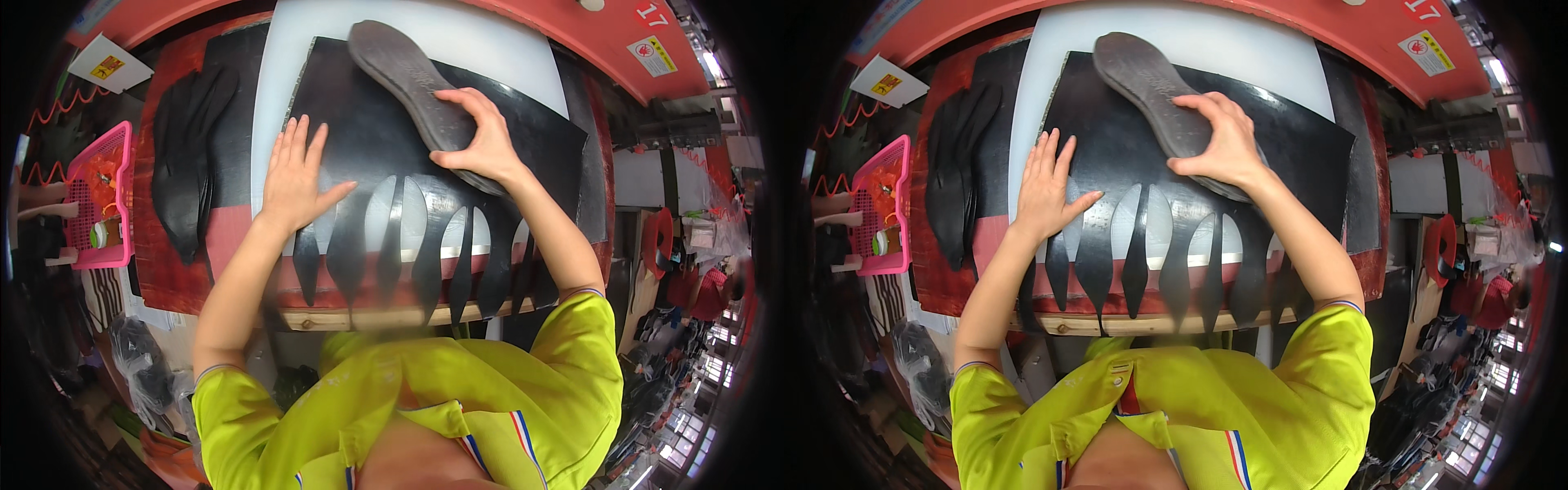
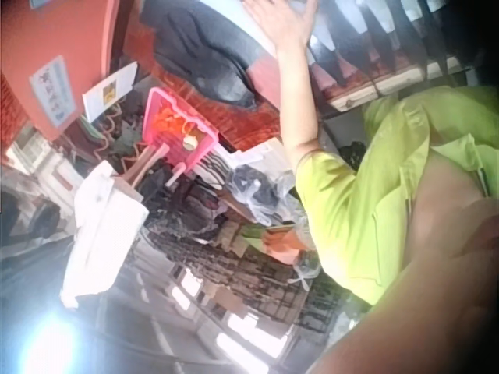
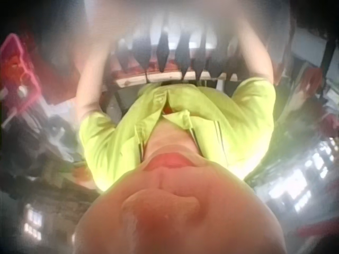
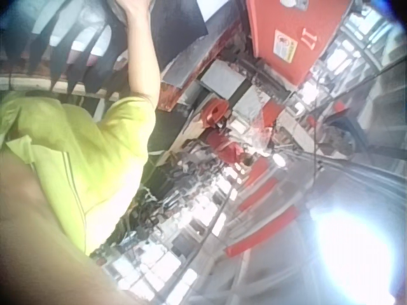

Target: The person places a black rubber sheet on a cutting machine, aligns a shoe insole template, and cuts out multiple insoles. The person then removes the cut insoles and the remaining sheet, stacks them, and repeats the process with a new sheet.

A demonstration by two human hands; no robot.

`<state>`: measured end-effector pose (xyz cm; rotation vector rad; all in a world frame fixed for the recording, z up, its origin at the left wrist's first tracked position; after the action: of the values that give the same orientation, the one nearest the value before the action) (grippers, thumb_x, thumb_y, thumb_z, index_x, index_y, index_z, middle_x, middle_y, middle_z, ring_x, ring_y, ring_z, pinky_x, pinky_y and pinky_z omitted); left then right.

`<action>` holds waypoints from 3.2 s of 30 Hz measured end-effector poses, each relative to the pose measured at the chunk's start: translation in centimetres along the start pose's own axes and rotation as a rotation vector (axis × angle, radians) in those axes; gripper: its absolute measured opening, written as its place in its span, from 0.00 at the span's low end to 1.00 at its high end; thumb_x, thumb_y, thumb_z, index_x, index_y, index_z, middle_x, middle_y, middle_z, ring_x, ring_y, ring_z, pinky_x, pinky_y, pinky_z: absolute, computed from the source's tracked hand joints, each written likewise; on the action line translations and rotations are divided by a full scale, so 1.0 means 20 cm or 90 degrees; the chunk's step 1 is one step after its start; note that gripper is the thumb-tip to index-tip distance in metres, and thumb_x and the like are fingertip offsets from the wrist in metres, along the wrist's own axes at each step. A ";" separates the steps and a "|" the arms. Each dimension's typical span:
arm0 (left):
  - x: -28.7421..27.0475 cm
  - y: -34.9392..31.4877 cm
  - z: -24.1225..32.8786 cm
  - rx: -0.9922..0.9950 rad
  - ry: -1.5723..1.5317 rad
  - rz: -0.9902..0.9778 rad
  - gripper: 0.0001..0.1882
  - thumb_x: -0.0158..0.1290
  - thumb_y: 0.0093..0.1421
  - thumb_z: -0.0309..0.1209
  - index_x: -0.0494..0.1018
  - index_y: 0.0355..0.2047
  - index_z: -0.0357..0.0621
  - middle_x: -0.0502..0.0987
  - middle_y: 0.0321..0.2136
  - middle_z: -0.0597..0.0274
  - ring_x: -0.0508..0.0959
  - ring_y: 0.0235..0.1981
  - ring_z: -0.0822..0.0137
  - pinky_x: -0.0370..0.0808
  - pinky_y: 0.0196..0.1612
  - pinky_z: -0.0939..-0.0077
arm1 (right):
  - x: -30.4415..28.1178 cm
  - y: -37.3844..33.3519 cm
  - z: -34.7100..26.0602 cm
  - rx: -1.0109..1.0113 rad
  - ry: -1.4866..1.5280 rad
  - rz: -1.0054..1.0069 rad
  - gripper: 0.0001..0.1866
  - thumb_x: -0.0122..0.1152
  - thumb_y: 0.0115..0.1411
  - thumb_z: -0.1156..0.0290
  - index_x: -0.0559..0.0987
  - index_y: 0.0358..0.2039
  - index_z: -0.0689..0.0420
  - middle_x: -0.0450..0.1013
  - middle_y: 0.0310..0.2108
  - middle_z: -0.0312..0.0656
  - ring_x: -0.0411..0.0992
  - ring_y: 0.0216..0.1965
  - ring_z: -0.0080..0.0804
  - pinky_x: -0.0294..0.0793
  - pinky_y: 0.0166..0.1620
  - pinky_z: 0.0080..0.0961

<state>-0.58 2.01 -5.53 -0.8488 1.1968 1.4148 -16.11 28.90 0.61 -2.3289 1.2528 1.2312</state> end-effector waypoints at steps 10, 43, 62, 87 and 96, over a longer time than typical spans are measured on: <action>-0.01 -0.05 -0.03 -0.020 -0.020 0.025 0.52 0.62 0.50 0.56 0.55 0.65 0.36 0.53 0.66 0.40 0.52 0.69 0.44 0.48 0.70 0.52 | 0.29 0.02 -0.16 -0.057 -0.189 -0.037 0.45 0.75 0.30 0.51 0.74 0.55 0.41 0.59 0.58 0.57 0.55 0.62 0.56 0.51 0.63 0.50; 0.08 0.54 -0.12 -0.236 -0.362 0.263 0.27 0.52 0.62 0.31 0.64 0.60 0.34 0.72 0.54 0.42 0.69 0.59 0.47 0.63 0.62 0.59 | 0.03 -0.33 0.28 -0.047 -0.087 0.091 0.28 0.77 0.43 0.66 0.80 0.45 0.63 0.73 0.46 0.47 0.73 0.47 0.43 0.73 0.49 0.33; 0.36 0.68 0.26 0.029 -0.120 0.187 0.14 0.63 0.50 0.41 0.73 0.29 0.47 0.75 0.26 0.63 0.73 0.32 0.60 0.63 0.46 0.62 | -0.93 0.88 0.72 -0.056 0.043 0.427 0.17 0.47 0.71 0.66 0.77 0.29 0.64 0.74 0.26 0.38 0.71 0.30 0.22 0.71 0.36 0.23; 0.22 0.57 0.34 0.031 -0.111 0.002 0.18 0.59 0.55 0.43 0.76 0.14 0.47 0.77 0.19 0.62 0.77 0.24 0.59 0.73 0.31 0.64 | -0.36 0.05 0.44 0.175 -0.333 -0.208 0.19 0.64 0.55 0.51 0.81 0.19 0.54 0.76 0.27 0.43 0.77 0.33 0.41 0.78 0.34 0.39; 0.11 0.62 0.26 -0.203 -0.514 0.386 0.06 0.54 0.63 0.27 0.73 0.36 0.37 0.76 0.32 0.58 0.77 0.33 0.66 0.73 0.38 0.73 | 0.15 0.44 0.16 -0.046 -0.199 -0.051 0.52 0.78 0.33 0.48 0.67 0.62 0.42 0.48 0.63 0.69 0.46 0.65 0.68 0.50 0.65 0.55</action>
<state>-12.54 8.26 -3.59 -0.0343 0.6076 2.1921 -23.88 23.39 -1.98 -2.1037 1.0176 1.5609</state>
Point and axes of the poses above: each hand's wrist, its own y-axis towards the middle knuckle, its own x-axis out of the palm, z = x × y, the point moved 1 cm from there along y, towards the middle knuckle
